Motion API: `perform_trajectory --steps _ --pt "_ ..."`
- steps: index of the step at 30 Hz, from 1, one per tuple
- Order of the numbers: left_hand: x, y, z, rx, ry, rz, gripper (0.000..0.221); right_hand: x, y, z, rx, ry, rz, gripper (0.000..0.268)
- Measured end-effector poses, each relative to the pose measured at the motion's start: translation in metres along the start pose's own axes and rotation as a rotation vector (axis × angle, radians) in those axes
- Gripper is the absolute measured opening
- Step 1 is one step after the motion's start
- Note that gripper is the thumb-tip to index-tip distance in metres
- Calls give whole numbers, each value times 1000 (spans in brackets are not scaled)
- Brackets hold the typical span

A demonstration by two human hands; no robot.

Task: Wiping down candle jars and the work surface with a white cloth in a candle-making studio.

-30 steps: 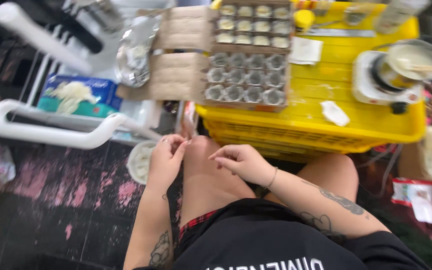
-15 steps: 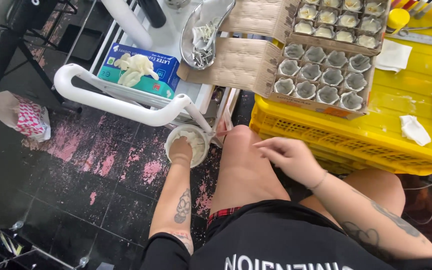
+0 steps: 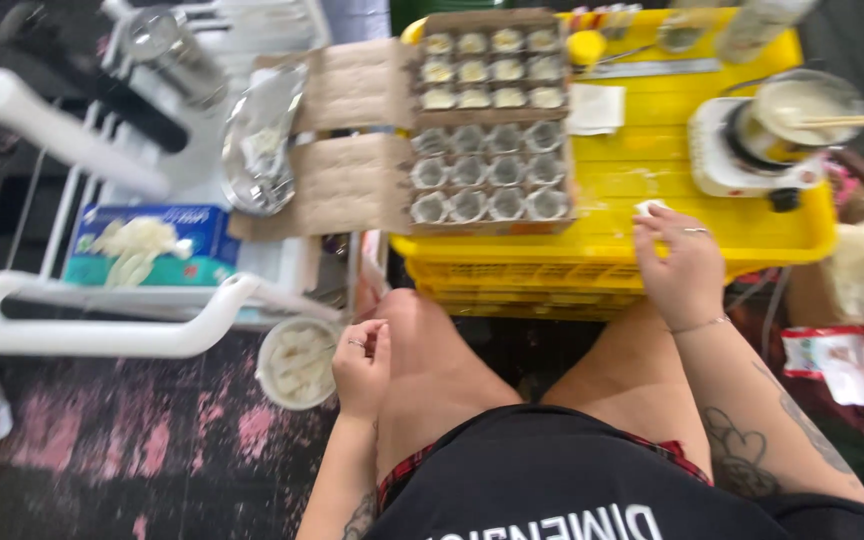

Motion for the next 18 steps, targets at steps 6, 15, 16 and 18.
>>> perform_trajectory --steps 6,15,16,18 --pt "-125 19 81 202 -105 592 25 -39 -15 54 385 -380 -113 43" --pt "-181 53 170 197 -101 912 28 -42 -13 57 449 -448 -80 91" --pt "-181 50 177 205 -104 914 28 -45 -8 56 449 -449 -71 91" --pt "-185 47 192 213 -53 990 29 -60 -4 69 691 -360 76 99"
Point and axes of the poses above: each hand's wrist, its own y-axis towards the middle knuckle, its own z-axis out of the palm, x = y × z, the point moved 7 cm from there along y, towards the middle knuckle, and after that the axes turned 9 degrees about -y, right-handed, at the moved point
